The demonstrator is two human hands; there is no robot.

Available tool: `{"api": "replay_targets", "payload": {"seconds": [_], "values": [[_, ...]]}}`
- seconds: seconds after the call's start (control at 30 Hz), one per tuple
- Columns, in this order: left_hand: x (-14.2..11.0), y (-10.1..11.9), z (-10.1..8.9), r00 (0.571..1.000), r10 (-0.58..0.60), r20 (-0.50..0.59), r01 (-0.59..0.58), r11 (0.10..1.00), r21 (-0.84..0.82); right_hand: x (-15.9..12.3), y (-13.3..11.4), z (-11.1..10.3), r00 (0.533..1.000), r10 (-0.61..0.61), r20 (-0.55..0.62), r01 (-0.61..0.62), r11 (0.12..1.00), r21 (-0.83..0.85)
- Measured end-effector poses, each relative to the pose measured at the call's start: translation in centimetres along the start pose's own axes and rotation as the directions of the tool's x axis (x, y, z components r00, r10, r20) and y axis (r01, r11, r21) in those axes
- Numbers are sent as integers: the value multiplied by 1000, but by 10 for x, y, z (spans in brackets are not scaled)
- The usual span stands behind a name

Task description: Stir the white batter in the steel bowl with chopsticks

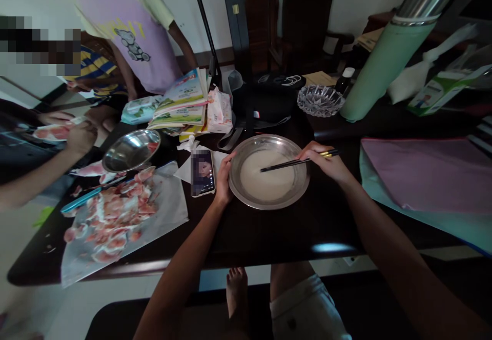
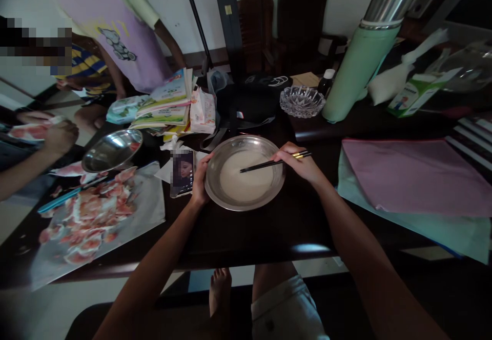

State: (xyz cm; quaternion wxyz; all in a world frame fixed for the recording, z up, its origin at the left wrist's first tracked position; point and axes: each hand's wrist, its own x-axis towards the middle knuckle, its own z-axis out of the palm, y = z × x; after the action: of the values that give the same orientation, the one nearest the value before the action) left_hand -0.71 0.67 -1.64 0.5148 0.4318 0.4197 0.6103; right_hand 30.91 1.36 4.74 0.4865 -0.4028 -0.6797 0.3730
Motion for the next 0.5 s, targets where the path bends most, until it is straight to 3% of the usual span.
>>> {"api": "replay_targets", "payload": {"seconds": [0.07,0.13,0.27,0.33,0.5], "values": [[0,0,0,1000,-9,-10,9,1000,-8,-1,0,-3,996,17,-92,-13,999,42],[0,-1,0,1000,-16,-20,16,1000,-14,-2,0,-4,994,25,-111,-16,997,81],[0,-1,0,1000,-2,-12,2,1000,1,-1,-2,3,999,0,47,-2,999,40],[0,0,0,1000,8,-11,-8,1000,2,0,-1,4,997,-18,69,18,1000,-7],[0,1,1,1000,-8,-11,8,1000,-26,-1,2,-6,993,-17,-120,19,1000,15]]}}
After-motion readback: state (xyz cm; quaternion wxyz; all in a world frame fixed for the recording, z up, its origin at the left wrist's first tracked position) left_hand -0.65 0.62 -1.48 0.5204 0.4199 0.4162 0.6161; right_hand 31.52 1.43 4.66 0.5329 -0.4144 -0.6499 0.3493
